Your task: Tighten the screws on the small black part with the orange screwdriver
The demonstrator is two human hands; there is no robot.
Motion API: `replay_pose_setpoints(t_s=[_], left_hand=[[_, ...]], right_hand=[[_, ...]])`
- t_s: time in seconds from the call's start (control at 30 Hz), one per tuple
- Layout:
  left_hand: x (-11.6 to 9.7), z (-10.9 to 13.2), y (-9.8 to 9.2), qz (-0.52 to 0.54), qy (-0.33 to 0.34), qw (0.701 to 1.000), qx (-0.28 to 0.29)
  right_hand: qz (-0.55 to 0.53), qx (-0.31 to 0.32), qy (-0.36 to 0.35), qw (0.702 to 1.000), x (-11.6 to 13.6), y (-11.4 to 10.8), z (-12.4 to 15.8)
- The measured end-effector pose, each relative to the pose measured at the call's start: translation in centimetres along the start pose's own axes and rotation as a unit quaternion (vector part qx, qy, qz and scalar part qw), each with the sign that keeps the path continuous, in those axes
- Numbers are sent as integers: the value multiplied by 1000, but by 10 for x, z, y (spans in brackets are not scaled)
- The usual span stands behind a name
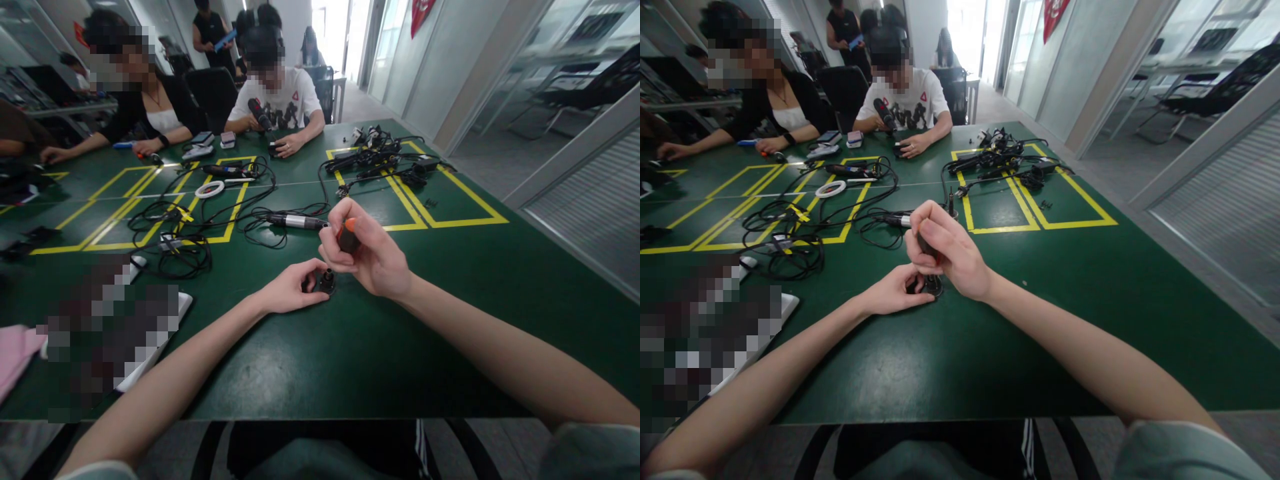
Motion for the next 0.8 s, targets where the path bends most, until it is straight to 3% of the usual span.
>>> replay_pose_setpoints(t_s=[0.27,0.8], left_hand=[[6,-4,-2,122,-36,991,25],[2,-2,-1,101,-20,993,61]], right_hand=[[-2,16,-16,1000,1,2,0],[-10,8,-15,1000,-3,0,-1]])
Point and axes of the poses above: each hand's wrist, its own z-axis away from the middle knuckle, its own y-axis out of the palm, x = y × z, the point moved 10 cm from there along -z, towards the middle knuckle, and after that the axes turned 12 degrees about z, right-handed, at the moved point
